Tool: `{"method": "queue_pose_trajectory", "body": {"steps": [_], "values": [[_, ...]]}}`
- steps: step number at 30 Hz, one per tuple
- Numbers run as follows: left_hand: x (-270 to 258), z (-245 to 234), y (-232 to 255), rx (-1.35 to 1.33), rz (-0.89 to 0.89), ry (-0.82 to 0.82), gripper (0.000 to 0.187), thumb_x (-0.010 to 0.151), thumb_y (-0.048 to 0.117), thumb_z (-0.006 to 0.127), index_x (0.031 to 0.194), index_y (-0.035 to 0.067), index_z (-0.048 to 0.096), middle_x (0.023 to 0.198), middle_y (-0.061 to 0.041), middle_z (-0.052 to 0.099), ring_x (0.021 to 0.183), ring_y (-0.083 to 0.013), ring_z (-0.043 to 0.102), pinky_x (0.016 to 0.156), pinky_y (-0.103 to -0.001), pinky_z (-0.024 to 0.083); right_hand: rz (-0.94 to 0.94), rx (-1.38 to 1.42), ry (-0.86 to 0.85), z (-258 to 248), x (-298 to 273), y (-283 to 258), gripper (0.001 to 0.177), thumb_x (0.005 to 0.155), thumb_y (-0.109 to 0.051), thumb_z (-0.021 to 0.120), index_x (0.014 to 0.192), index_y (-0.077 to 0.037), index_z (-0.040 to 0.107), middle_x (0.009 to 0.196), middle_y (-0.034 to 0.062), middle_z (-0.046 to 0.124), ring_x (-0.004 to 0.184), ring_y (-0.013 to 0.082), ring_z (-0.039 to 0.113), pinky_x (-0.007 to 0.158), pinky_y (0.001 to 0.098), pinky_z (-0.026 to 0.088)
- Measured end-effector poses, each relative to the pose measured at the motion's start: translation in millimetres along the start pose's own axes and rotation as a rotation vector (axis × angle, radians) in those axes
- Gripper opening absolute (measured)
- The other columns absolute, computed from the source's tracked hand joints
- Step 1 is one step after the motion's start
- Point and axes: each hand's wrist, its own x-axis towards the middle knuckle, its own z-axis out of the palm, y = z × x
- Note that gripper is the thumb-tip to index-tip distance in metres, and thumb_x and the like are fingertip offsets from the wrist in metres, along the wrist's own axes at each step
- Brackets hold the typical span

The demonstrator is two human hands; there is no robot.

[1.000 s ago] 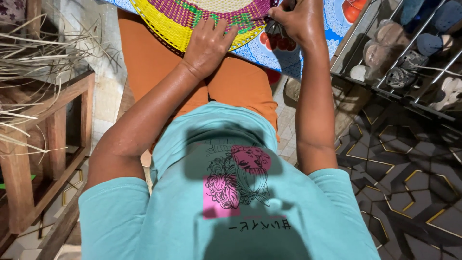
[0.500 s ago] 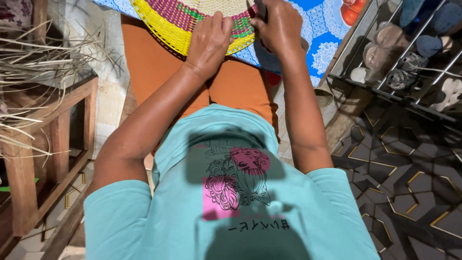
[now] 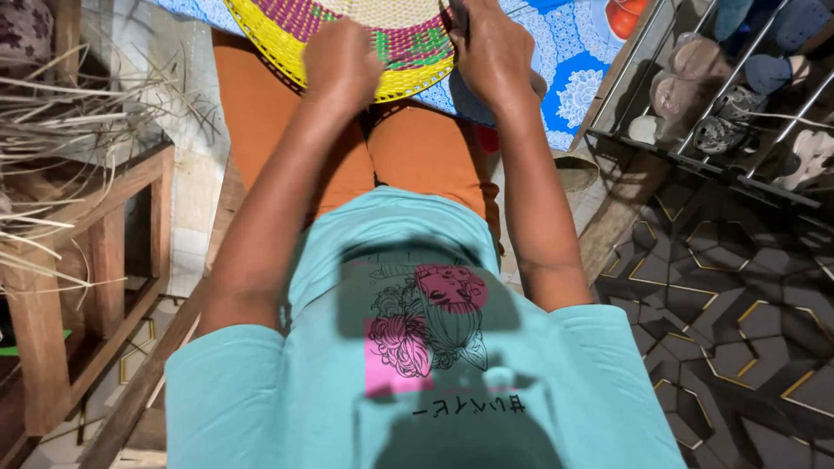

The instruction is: Weaving and trimming the edge of a colorful handmade fan using straw fibers and a small knife.

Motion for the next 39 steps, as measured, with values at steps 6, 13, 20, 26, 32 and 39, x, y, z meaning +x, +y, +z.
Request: {"method": "queue_pose_trajectory", "body": {"steps": [6, 13, 20, 26, 32, 39], "values": [[-40, -103, -47, -0.178, -0.106, -0.277, 0.024, 0.072, 0.011, 0.066, 0.056, 0.007, 0.049, 0.054, -0.005, 0.043, 0.050, -0.0149, 0.043, 0.044, -0.035, 0.030, 0.046, 0.008, -0.012, -9, -3, -12, 0.037, 0.084, -0.018, 0.059, 0.118, -0.019, 0.044, 0.110, 0.0123, 0.056, 0.065, 0.0464, 0.054, 0.047, 0.0509, 0.032], [-26, -116, 5, -0.785, 0.180, -0.483, 0.019, 0.085, 0.011, 0.068, 0.069, 0.007, 0.058, 0.052, -0.002, 0.052, 0.045, -0.0052, 0.046, 0.043, -0.019, 0.035, 0.226, -0.073, -0.031, -2, -7, -41, 0.087, 0.071, -0.084, 0.037, 0.101, -0.002, 0.042, 0.117, 0.0182, 0.038, 0.075, 0.0470, 0.055, 0.048, 0.0544, 0.038], [13, -59, -2, -0.162, 0.155, -0.187, 0.020, 0.069, 0.013, 0.060, 0.054, 0.017, 0.046, 0.048, 0.001, 0.044, 0.050, -0.0136, 0.044, 0.044, -0.037, 0.028, 0.255, 0.074, -0.106, -29, -4, -28, 0.057, 0.075, -0.020, 0.077, 0.118, -0.015, 0.041, 0.128, 0.0120, 0.036, 0.078, 0.0453, 0.059, 0.053, 0.0496, 0.046], [13, -52, 9, -0.766, 0.117, -0.454, 0.015, 0.084, 0.015, 0.068, 0.073, 0.016, 0.058, 0.064, 0.008, 0.052, 0.056, -0.0008, 0.040, 0.049, -0.019, 0.030, -0.156, 0.554, 0.093, -43, -10, -16, 0.024, 0.091, -0.017, 0.064, 0.076, -0.003, 0.051, 0.076, 0.0044, 0.043, 0.069, 0.0179, 0.043, 0.058, 0.0313, 0.029], [-10, -44, 20, -0.287, 0.200, 0.091, 0.016, 0.068, 0.024, 0.074, 0.057, 0.021, 0.062, 0.058, 0.005, 0.065, 0.058, -0.0207, 0.062, 0.045, -0.037, 0.039, 0.067, 0.340, 0.151, -33, -15, -7, 0.040, 0.078, -0.020, 0.081, 0.066, -0.010, 0.044, 0.068, 0.0032, 0.037, 0.061, 0.0180, 0.036, 0.051, 0.0335, 0.025], [-12, -16, 6, 0.029, 0.351, 0.317, 0.022, 0.059, 0.025, 0.074, 0.058, 0.019, 0.053, 0.064, -0.002, 0.049, 0.062, -0.0285, 0.049, 0.058, -0.040, 0.031, 0.022, 0.320, 0.190, -31, -15, -4, 0.032, 0.078, -0.013, 0.074, 0.066, -0.009, 0.045, 0.069, 0.0070, 0.043, 0.064, 0.0235, 0.040, 0.052, 0.0394, 0.026]]}}
